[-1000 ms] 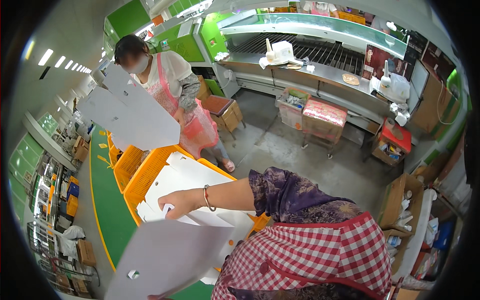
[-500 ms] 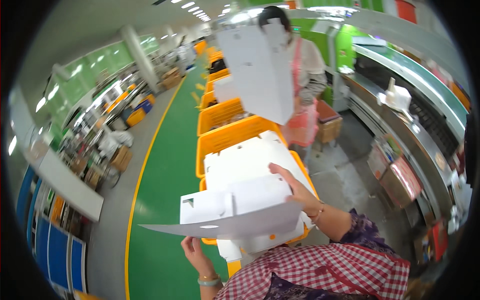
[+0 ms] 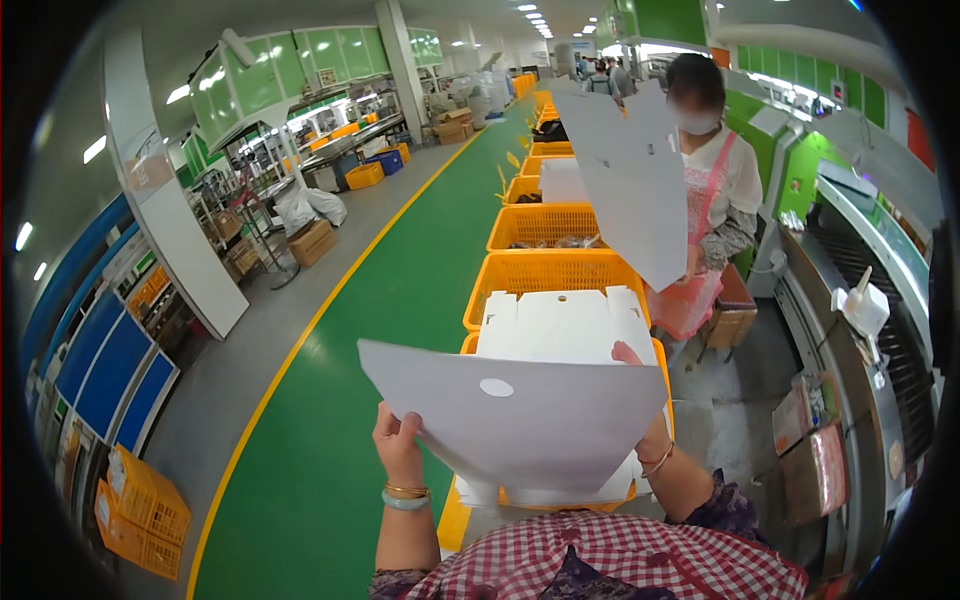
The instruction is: The person folds flat white cardboard pieces into box shapes by hand. They repeatedly pick up a flat piece, fold the sides and flaps, and place the assembled box into a yellow crate. The process is repeated continuously throughout the clip.
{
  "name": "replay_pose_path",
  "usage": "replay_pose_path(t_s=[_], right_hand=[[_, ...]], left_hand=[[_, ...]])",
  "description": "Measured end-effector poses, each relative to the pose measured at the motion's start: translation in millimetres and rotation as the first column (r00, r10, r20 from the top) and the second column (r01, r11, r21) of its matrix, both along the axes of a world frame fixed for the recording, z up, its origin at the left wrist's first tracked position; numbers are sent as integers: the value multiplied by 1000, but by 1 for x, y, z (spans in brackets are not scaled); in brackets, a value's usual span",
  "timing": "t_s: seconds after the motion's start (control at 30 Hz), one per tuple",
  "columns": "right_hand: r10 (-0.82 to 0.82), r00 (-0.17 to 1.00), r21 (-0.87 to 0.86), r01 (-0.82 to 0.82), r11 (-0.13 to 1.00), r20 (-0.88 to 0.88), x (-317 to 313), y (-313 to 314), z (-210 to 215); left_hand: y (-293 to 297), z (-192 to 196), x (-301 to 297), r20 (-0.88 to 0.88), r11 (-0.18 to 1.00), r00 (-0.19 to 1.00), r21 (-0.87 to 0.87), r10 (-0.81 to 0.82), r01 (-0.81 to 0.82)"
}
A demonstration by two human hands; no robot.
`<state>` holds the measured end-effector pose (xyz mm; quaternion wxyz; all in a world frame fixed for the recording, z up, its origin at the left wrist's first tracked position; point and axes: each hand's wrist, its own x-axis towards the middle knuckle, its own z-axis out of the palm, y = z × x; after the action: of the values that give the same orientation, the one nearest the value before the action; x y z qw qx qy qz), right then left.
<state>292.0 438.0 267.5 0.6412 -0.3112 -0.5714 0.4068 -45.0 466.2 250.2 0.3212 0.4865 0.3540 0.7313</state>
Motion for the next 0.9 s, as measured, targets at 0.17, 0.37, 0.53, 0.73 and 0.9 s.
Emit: replay_pose_path(t_s=[0.17, 0.37, 0.53, 0.73, 0.9], right_hand=[[82, 979, 48, -93, 995, 188, 16, 15, -7], [-101, 987, -12, 104, 995, 127, 5, 0, 6], [-208, 923, 98, 186, 978, 323, 5, -9, 18], [-292, 863, 198, 228, 953, 413, 5, -21, 29], [-219, 972, 37, 217, 975, 84, -1, -13, 25]], left_hand=[[-15, -4, -20, 51, 977, 977, -38, -209, 211], [-17, -1, -25, -93, 973, 969, -66, -228, 222], [-34, 15, 1, -121, 994, 989, -68, -89, 82], [-37, 40, 20, -136, 996, 987, -1, -91, 92], [-28, 35, 16, -297, 996, 951, -12, -87, 88]])
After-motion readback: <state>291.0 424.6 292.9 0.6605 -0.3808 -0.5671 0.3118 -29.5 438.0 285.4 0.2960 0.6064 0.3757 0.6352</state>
